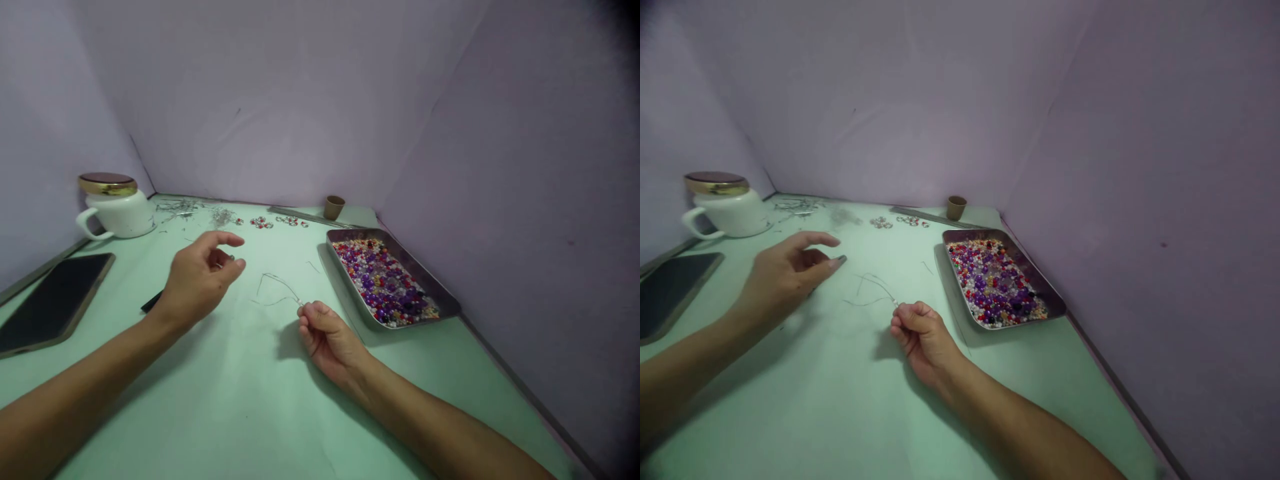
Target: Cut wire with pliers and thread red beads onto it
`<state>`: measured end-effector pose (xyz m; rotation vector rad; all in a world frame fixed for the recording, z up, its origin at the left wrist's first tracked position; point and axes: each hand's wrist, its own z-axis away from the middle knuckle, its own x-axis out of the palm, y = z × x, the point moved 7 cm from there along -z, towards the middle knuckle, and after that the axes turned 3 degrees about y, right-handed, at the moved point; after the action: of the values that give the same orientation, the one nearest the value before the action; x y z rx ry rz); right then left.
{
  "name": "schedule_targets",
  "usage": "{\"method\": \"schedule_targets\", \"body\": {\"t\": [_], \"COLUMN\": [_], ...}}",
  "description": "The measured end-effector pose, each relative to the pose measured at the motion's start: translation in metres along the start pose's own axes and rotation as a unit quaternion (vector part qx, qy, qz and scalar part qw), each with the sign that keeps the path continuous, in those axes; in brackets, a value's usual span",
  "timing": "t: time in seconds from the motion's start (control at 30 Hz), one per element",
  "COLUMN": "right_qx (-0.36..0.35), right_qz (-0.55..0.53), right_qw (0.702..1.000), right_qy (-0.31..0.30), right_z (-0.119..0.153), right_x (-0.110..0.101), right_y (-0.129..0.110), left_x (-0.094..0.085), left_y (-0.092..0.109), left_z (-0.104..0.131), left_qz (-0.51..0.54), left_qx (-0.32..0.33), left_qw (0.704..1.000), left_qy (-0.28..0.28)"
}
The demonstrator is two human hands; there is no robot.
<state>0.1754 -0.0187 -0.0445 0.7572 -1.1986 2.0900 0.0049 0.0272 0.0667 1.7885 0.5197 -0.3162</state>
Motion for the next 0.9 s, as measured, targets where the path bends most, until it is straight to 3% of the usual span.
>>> {"method": "schedule_targets", "body": {"t": [0.03,0.07,0.13,0.2,0.33,0.53,0.8,0.9], "right_qx": [-0.002,-0.003,-0.002,-0.003,-0.007,-0.018,-0.046,-0.042], "right_qz": [-0.008,-0.013,-0.015,-0.008,0.027,0.074,0.058,0.055], "right_qw": [1.0,1.0,1.0,1.0,1.0,0.997,0.995,0.995], "right_qy": [0.007,0.012,0.015,0.011,-0.003,0.022,0.059,0.078], "right_z": [0.0,-0.001,-0.001,-0.001,0.0,-0.002,-0.01,-0.012], "right_x": [-0.001,-0.001,-0.001,0.0,0.001,0.001,-0.004,-0.005], "right_y": [-0.001,-0.001,0.0,0.001,0.002,0.002,-0.004,-0.004], "left_x": [-0.005,-0.004,0.017,0.033,0.054,0.046,0.06,0.054], "left_y": [0.004,0.008,0.01,0.006,-0.001,-0.012,-0.036,-0.033], "left_z": [0.006,0.012,0.024,0.031,0.033,0.017,0.015,0.008], "left_qz": [-0.022,-0.033,-0.083,-0.125,-0.098,-0.061,-0.027,-0.07], "left_qx": [0.028,0.057,0.093,0.091,0.077,-0.022,-0.117,-0.055], "left_qw": [0.998,0.996,0.992,0.987,0.98,0.98,0.959,0.968], "left_qy": [0.051,0.064,-0.014,-0.05,-0.156,-0.185,-0.256,-0.236]}}
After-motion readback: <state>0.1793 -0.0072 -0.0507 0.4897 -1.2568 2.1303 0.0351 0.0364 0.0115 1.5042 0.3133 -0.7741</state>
